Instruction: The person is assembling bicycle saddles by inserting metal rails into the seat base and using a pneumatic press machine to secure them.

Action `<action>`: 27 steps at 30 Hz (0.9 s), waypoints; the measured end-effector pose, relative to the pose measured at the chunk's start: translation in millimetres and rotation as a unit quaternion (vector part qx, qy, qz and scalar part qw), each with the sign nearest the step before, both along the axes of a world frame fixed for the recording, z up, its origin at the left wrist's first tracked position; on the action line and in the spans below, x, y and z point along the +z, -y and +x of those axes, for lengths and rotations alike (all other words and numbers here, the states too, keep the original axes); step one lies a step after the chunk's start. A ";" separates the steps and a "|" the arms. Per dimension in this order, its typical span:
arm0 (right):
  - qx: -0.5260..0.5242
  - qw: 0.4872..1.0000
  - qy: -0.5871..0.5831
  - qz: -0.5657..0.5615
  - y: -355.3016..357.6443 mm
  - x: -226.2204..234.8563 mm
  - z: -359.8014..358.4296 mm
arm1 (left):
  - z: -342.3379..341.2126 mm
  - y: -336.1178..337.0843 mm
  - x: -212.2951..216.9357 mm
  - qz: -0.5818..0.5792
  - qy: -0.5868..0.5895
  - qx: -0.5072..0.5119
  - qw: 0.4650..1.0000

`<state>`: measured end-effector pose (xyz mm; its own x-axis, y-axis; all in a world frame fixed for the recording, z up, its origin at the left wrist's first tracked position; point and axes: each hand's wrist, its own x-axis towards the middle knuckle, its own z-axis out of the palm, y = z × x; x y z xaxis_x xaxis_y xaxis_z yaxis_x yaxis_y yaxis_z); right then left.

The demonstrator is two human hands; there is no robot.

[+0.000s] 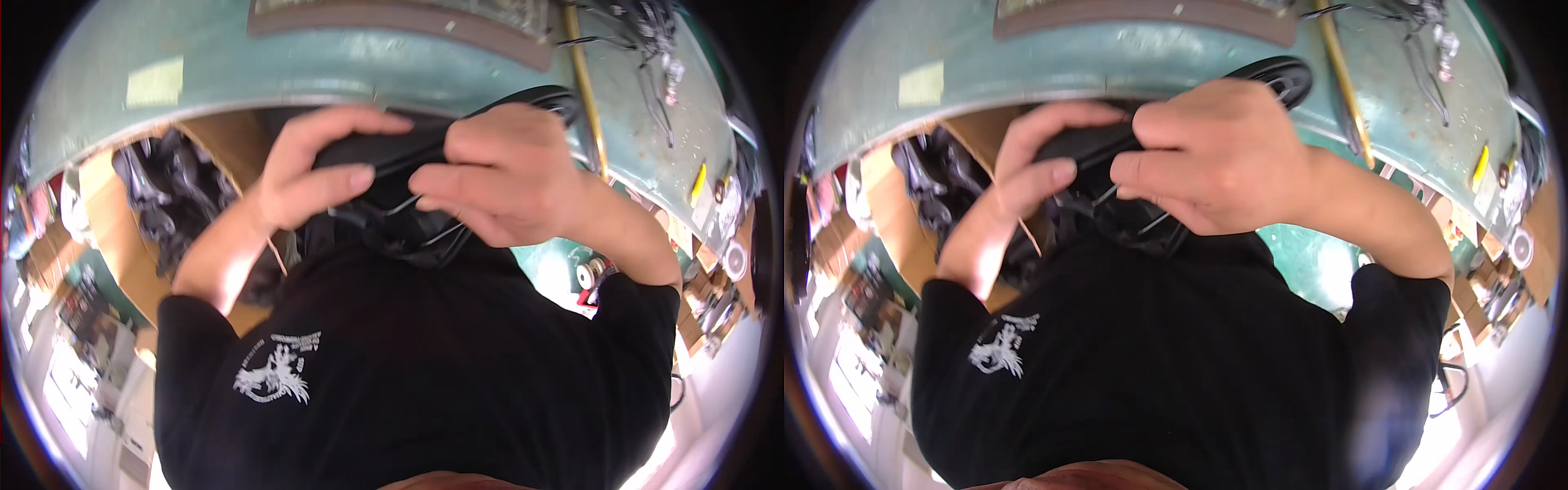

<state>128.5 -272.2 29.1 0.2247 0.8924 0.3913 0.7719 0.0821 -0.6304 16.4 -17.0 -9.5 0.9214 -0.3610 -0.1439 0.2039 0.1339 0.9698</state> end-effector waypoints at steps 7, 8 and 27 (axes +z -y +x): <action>-0.362 0.930 0.021 0.055 -9.0 4.0 31.8 | 41.2 20.9 -6.7 -0.095 -0.028 0.289 0.952; -0.390 0.920 0.030 -0.014 -10.4 -5.1 30.4 | 59.6 23.1 -4.8 -0.104 -0.034 0.313 0.943; -0.510 0.843 0.120 0.122 -60.1 -55.2 143.0 | 219.4 28.5 -12.1 0.469 0.477 0.341 0.660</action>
